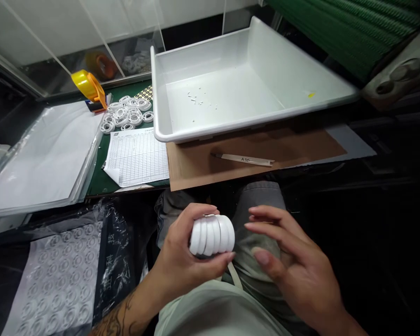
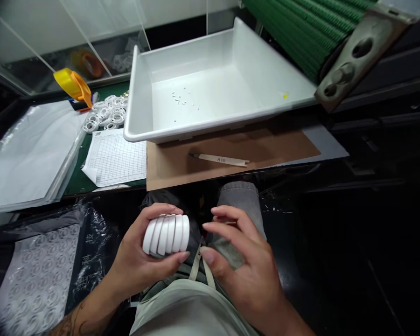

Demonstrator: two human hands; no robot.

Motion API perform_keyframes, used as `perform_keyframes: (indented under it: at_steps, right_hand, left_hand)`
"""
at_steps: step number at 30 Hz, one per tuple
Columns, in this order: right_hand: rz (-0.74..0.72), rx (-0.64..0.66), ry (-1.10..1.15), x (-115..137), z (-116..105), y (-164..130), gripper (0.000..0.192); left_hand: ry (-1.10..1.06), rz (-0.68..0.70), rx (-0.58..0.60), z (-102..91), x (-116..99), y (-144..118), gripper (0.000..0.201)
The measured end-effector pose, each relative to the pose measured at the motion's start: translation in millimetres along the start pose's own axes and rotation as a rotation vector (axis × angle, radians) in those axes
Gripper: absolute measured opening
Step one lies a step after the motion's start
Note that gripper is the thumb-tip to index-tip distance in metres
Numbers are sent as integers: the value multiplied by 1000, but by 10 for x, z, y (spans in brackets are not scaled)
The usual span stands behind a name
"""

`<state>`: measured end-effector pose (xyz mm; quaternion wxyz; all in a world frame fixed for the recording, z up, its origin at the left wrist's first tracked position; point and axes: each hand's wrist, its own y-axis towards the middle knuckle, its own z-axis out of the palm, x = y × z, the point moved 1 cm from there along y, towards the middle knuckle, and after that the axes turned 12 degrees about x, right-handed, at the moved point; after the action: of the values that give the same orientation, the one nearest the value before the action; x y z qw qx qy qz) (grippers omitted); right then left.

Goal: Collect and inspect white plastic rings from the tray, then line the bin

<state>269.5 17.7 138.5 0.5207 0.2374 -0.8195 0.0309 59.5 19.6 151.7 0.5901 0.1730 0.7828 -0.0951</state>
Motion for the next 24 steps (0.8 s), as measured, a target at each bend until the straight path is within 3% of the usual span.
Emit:
perform_keyframes:
  at_steps: [3, 6, 10, 13, 15, 17, 21, 24]
  right_hand:
    - [314, 126, 310, -39, 135, -13, 56]
    - [426, 207, 639, 18, 332, 6, 73]
    - [507, 246, 1054, 71, 448, 15, 85]
    - [488, 263, 1207, 94, 406, 21, 67]
    - [427, 290, 1283, 138, 360, 35, 47]
    - [387, 324, 1351, 210, 326, 52, 38]
    - [356, 352, 1399, 363, 306, 66, 39]
    - [338, 354, 1414, 420, 312, 60, 37]
  left_hand:
    - [526, 124, 142, 13, 39, 16, 60]
    - [663, 106, 272, 72, 47, 17, 69]
    - [456, 113, 305, 18, -85, -60, 98]
    - [105, 21, 354, -67, -156, -144, 95]
    - [-45, 0, 308, -73, -151, -166, 81]
    - [-86, 70, 213, -16, -122, -146, 65]
    - [-106, 265, -23, 181, -89, -72, 44]
    - [-93, 304, -145, 266, -118, -61, 40]
